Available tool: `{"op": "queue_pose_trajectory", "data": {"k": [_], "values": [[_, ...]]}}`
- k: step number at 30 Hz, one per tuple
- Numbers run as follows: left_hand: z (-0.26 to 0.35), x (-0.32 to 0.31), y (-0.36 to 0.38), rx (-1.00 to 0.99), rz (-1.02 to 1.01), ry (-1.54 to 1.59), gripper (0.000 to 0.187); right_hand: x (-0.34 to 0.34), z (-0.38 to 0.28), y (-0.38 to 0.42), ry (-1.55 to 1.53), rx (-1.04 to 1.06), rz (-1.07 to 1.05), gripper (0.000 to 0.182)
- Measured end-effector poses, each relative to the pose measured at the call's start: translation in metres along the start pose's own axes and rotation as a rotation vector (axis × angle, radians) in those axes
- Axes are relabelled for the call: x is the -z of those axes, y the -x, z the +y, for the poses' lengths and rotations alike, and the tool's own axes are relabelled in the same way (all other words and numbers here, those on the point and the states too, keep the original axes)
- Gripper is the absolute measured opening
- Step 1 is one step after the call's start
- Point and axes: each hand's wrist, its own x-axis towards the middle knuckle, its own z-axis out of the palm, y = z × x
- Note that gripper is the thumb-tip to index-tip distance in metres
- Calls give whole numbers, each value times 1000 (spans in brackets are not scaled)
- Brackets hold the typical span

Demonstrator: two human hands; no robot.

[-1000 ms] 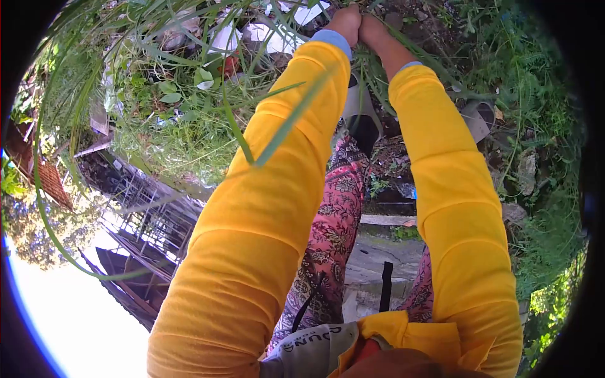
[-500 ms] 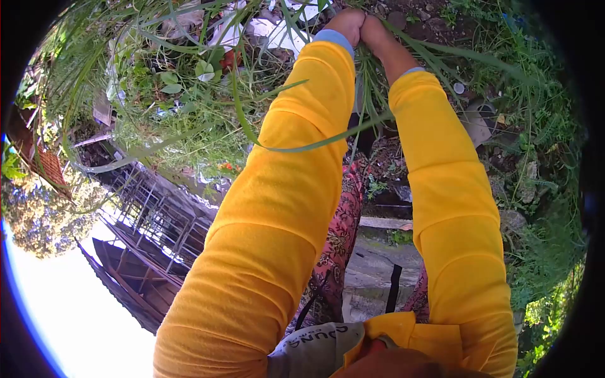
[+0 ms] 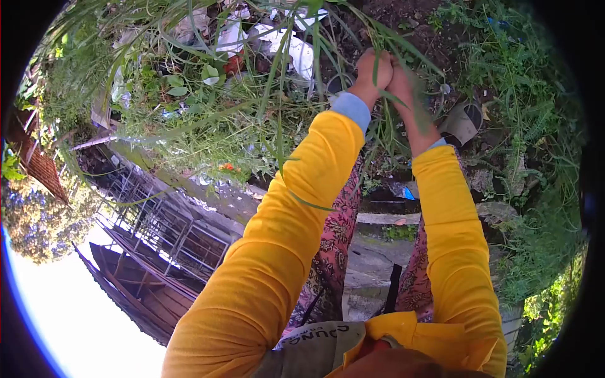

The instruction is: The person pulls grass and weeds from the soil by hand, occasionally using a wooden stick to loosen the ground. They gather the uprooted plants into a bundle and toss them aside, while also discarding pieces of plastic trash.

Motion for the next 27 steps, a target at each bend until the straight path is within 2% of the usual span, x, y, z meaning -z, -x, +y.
{"op": "queue_pose_trajectory", "data": {"k": [2,5,8,9,11,13,14,16,17,19,20,21,24,25,26,27], "values": [[-12,-13,-17,45,50,186,29,6,-5,-2,-249,-89,75,30],[27,-1,-17,-168,125,-311,29,12,-11,-24,-114,-78,103,32],[29,2,-40,-197,37,-139,30,9,-1,-45,-39,144,178,32],[37,8,-35,-204,-95,-482,30,-2,9,-47,-22,105,156,32],[43,12,-24,-277,46,-419,29,-18,25,-60,19,49,143,31],[58,16,-20,-391,181,-355,29,3,0,-55,-58,189,246,31],[64,16,-17,-320,160,-272,30,8,-6,-45,-91,250,279,31],[65,16,-8,-161,122,-102,32,7,0,-31,-190,171,187,31],[48,10,-12,-167,8,-299,32,10,-1,-30,-241,143,152,31],[3,-5,-41,-203,-207,-698,32,-21,36,-44,-77,60,6,30],[8,-4,-45,-230,-211,-771,32,-31,51,-50,6,11,-67,30],[11,-6,-47,-251,-223,-843,33,-16,40,-47,9,39,-54,29],[22,0,-26,-366,-193,-919,31,20,21,-40,-512,-7,-262,29],[21,3,-22,-389,-177,-931,30,40,14,-37,-437,-248,-424,32],[21,5,-21,-419,-156,-945,29,53,6,-32,-438,-315,-309,33],[20,5,-20,-326,-90,-804,27,64,0,-30,-437,-378,-190,35]]}}
